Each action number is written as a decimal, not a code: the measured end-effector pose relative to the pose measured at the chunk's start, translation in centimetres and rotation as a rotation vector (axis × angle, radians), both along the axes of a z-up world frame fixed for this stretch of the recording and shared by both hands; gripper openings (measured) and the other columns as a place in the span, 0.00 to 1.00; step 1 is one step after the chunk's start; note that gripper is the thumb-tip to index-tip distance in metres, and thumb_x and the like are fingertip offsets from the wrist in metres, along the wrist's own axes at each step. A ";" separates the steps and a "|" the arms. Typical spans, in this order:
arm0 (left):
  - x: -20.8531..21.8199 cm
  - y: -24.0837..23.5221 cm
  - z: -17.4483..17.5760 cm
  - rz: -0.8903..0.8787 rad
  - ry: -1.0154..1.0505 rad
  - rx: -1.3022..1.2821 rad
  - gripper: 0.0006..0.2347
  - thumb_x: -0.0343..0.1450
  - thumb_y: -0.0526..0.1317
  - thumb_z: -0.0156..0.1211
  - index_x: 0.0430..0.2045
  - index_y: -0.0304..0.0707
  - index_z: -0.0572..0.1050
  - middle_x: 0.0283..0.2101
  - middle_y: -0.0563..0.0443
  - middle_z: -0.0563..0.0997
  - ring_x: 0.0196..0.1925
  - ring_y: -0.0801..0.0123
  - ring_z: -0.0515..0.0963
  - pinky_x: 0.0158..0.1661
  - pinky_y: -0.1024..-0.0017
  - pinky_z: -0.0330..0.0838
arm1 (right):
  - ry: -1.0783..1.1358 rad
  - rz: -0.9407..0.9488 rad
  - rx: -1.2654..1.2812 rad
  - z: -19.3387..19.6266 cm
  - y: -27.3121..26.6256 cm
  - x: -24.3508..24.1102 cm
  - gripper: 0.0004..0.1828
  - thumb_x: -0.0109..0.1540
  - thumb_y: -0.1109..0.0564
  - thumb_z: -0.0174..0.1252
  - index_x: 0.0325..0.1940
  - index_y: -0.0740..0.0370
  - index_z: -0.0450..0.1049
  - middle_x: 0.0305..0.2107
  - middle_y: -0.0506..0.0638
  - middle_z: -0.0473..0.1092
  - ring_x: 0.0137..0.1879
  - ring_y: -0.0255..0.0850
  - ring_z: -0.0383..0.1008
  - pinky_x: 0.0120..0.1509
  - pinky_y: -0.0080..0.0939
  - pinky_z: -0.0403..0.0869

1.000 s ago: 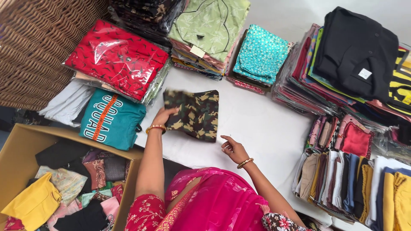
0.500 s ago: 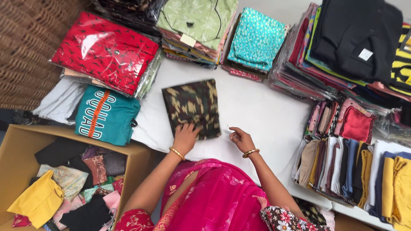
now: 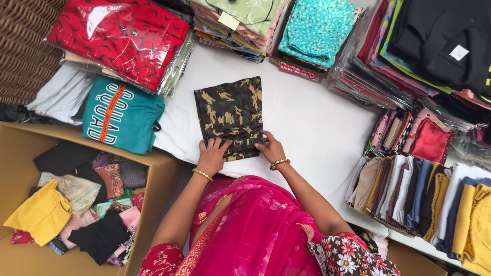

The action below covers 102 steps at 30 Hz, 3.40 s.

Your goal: The person folds a pair of yellow shorts and places them on a stack. They then pick up a pair of camouflage-patterned shorts, unfold them, and fold them neatly before placing them on a pile. The person repeats this process with another pair of camouflage shorts.

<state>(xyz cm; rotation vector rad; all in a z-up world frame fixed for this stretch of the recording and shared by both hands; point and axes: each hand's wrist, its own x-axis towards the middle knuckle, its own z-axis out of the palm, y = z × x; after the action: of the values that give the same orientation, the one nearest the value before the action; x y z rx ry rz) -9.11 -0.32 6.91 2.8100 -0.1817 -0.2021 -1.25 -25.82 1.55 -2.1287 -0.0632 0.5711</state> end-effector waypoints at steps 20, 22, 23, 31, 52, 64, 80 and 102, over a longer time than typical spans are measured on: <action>-1.9 0.4 -3.0 0.254 -0.129 -0.361 0.18 0.61 0.32 0.67 0.44 0.47 0.79 0.46 0.49 0.74 0.54 0.54 0.71 0.53 0.57 0.66 | -0.323 -0.051 -0.290 -4.5 -0.4 -1.7 0.21 0.54 0.46 0.72 0.48 0.52 0.78 0.43 0.55 0.72 0.52 0.51 0.72 0.56 0.50 0.71; -2.3 0.7 -7.2 0.399 -0.231 -0.436 0.19 0.61 0.34 0.70 0.46 0.45 0.77 0.47 0.47 0.74 0.54 0.52 0.71 0.55 0.56 0.66 | -0.268 -0.124 -0.273 -5.7 -0.3 -1.5 0.20 0.56 0.46 0.73 0.48 0.52 0.79 0.48 0.58 0.70 0.55 0.52 0.70 0.58 0.50 0.71; -2.4 1.1 -10.6 0.570 -0.279 -0.505 0.24 0.60 0.35 0.72 0.51 0.42 0.74 0.48 0.42 0.72 0.52 0.52 0.72 0.52 0.56 0.67 | -0.243 -0.165 -0.141 -6.5 -0.3 -1.4 0.27 0.54 0.47 0.74 0.53 0.56 0.74 0.47 0.59 0.69 0.55 0.51 0.71 0.56 0.49 0.73; -0.5 2.1 -11.8 1.175 0.245 -1.018 0.32 0.63 0.43 0.72 0.61 0.41 0.62 0.39 0.46 0.74 0.25 0.63 0.73 0.24 0.66 0.70 | 0.262 -0.337 0.050 -3.7 1.9 0.7 0.42 0.50 0.46 0.75 0.62 0.60 0.66 0.30 0.53 0.76 0.31 0.40 0.76 0.36 0.40 0.75; 0.5 0.9 -11.1 0.747 0.005 -1.016 0.22 0.67 0.41 0.70 0.54 0.38 0.71 0.44 0.45 0.86 0.43 0.60 0.85 0.43 0.66 0.78 | 0.772 -0.144 0.497 -0.8 0.0 1.2 0.09 0.63 0.54 0.64 0.45 0.55 0.74 0.27 0.43 0.72 0.24 0.30 0.71 0.25 0.30 0.64; 1.4 0.1 -5.4 0.939 0.315 -1.184 0.32 0.67 0.37 0.63 0.67 0.47 0.56 0.48 0.43 0.80 0.37 0.60 0.85 0.25 0.63 0.82 | 0.791 -0.196 0.569 1.0 0.9 1.8 0.21 0.64 0.48 0.62 0.59 0.58 0.72 0.35 0.47 0.77 0.33 0.33 0.76 0.32 0.32 0.72; 22.2 14.6 19.3 0.182 0.149 -1.358 0.29 0.69 0.38 0.62 0.66 0.27 0.62 0.56 0.46 0.77 0.55 0.69 0.75 0.56 0.69 0.71 | 0.137 0.001 0.678 25.7 9.6 17.8 0.18 0.62 0.54 0.62 0.55 0.63 0.74 0.32 0.44 0.74 0.33 0.30 0.68 0.35 0.33 0.68; 51.1 38.0 25.0 0.645 -0.350 -0.633 0.27 0.69 0.47 0.66 0.63 0.43 0.67 0.61 0.41 0.75 0.57 0.47 0.77 0.53 0.52 0.72 | -0.219 -0.063 0.243 29.2 36.8 46.5 0.21 0.64 0.44 0.66 0.35 0.66 0.76 0.22 0.56 0.76 0.19 0.36 0.74 0.22 0.35 0.68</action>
<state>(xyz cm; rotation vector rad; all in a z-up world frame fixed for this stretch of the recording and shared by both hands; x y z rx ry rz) 42.02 37.63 31.95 2.1086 0.4945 0.4231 45.29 10.99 30.80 -1.9402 -0.1780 0.2759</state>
